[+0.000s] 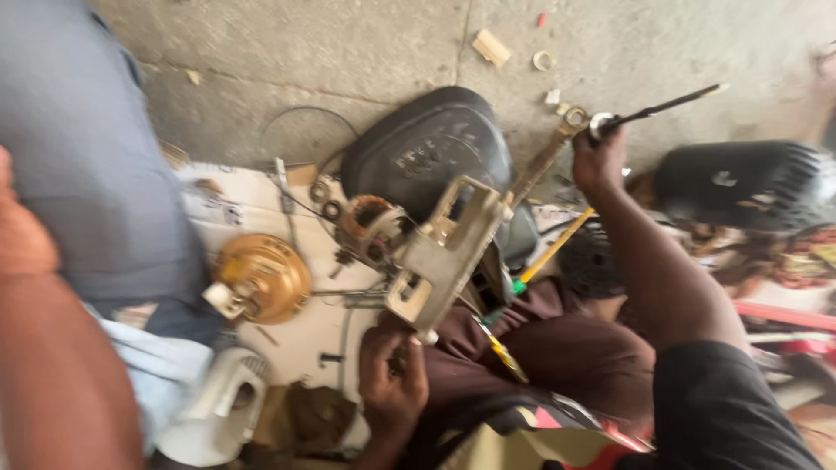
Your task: The person disassembles and reassembles a small electric motor while seated on the floor. They use a screwdriver and pliers to remove and install components such as a bearing and shaft, handling various motor parts and tools throughout the process.
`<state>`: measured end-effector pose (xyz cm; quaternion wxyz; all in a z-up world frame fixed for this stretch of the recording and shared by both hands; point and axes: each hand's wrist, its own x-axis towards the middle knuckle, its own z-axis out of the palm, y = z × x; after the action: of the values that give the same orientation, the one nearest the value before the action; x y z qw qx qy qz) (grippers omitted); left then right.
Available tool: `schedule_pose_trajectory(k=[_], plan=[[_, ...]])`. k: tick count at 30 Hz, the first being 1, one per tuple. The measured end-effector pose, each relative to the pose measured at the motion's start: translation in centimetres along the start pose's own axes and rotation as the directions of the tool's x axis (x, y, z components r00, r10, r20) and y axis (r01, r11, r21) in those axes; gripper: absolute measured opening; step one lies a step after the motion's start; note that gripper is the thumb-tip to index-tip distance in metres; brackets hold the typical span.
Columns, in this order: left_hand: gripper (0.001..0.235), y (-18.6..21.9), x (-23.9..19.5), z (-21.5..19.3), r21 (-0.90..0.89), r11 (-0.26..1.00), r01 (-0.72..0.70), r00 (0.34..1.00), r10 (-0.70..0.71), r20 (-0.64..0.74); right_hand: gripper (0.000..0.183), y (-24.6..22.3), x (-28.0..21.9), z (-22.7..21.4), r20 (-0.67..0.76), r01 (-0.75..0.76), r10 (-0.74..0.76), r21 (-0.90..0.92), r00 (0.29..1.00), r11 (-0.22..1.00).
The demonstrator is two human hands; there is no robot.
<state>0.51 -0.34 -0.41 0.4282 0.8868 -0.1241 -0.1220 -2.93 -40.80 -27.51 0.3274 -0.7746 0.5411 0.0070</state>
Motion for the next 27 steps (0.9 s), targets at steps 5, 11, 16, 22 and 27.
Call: schedule_pose_trajectory(k=[5, 11, 16, 22, 27], plan=[[0.022, 0.8, 0.0, -0.1, 0.045, 0.999, 0.005, 0.999, -0.003, -0.038, 0.069, 0.1, -1.5, -1.8, -0.006, 0.005, -0.004, 0.232, 1.0, 0.973], [0.022, 0.2, -0.7, -0.2, 0.044, 0.999, 0.007, 0.999, -0.005, -0.047, 0.064, 0.9, -2.2, -1.8, -0.07, -0.1, 0.104, 0.061, 0.992, 0.993], [0.021, -0.5, -1.0, 0.8, -0.031, 0.999, 0.025, 0.988, -0.029, -0.152, 0.054, -1.6, -0.5, -4.8, -0.055, -0.122, 0.145, 0.301, 0.988, 0.946], [0.021, -1.0, -1.4, 0.3, -0.006, 1.0, 0.02, 0.994, -0.021, -0.107, 0.036, -9.1, -3.1, -15.6, -0.192, 0.037, 0.059, 0.457, 0.98, 0.889], [0.022, -1.0, -1.1, 0.5, 0.018, 0.994, 0.106, 0.994, -0.106, -0.034, 0.04, -9.4, -4.5, -18.2, -0.631, 0.714, -0.558, -0.01, 0.539, 0.701]])
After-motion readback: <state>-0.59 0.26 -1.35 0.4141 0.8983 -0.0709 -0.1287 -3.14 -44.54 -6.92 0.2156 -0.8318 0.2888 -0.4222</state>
